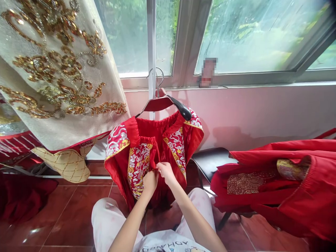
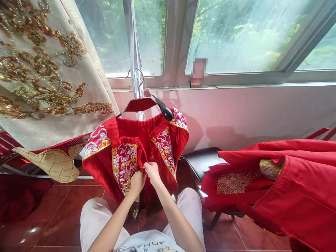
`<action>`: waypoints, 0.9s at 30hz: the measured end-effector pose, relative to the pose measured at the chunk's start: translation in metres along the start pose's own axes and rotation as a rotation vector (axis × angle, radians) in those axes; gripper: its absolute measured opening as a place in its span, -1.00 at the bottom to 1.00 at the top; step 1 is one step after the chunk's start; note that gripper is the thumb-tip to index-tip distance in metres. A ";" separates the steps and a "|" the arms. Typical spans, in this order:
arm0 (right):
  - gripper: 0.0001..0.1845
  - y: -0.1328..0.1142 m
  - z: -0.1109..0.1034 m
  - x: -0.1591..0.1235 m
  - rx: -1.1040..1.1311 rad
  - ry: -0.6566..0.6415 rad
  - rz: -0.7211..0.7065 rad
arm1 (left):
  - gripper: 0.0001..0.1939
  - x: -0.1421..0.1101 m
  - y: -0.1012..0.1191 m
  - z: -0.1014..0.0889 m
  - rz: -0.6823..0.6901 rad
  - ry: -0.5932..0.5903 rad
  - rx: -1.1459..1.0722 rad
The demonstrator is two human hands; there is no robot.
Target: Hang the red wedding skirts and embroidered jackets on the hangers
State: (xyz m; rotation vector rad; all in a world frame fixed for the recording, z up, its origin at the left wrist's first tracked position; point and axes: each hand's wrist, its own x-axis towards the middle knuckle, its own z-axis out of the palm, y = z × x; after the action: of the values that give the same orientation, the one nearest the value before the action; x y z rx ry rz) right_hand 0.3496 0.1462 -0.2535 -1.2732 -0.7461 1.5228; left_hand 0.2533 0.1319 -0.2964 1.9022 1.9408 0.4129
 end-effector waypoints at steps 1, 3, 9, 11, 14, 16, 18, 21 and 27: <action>-0.93 0.002 -0.003 0.000 -0.020 -0.021 0.012 | -0.68 -0.003 -0.001 0.001 -0.007 0.027 -0.022; -0.92 0.007 -0.009 0.000 -0.052 -0.067 0.047 | -0.64 -0.008 -0.004 0.005 -0.025 0.088 -0.071; -0.92 0.022 -0.019 0.000 -0.046 -0.161 0.116 | -0.63 -0.008 -0.008 0.015 -0.077 0.219 -0.197; -0.91 0.022 -0.021 0.000 -0.021 -0.183 0.123 | -0.56 -0.007 -0.009 0.018 -0.070 0.263 -0.252; -0.89 0.018 -0.024 0.000 0.009 -0.216 0.120 | -0.60 -0.005 -0.010 0.021 0.027 0.312 -0.428; -0.88 0.015 -0.025 -0.001 0.022 -0.242 0.107 | -0.70 -0.004 -0.010 0.023 0.092 0.303 -0.523; -0.87 0.013 -0.025 -0.002 0.026 -0.257 0.087 | -0.76 -0.001 -0.011 0.024 0.116 0.257 -0.559; -0.89 0.012 -0.026 -0.003 0.014 -0.254 0.063 | -0.78 0.002 -0.016 0.021 0.149 0.173 -0.613; -0.89 0.020 -0.027 -0.006 0.011 -0.227 0.092 | -0.74 0.000 -0.033 0.009 0.237 0.062 -0.627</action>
State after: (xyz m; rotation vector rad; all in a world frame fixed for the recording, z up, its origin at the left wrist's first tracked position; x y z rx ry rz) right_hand 0.3695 0.1304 -0.2766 -1.1515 -0.8319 1.7639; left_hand 0.2282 0.1302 -0.3202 1.6967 1.3833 1.0222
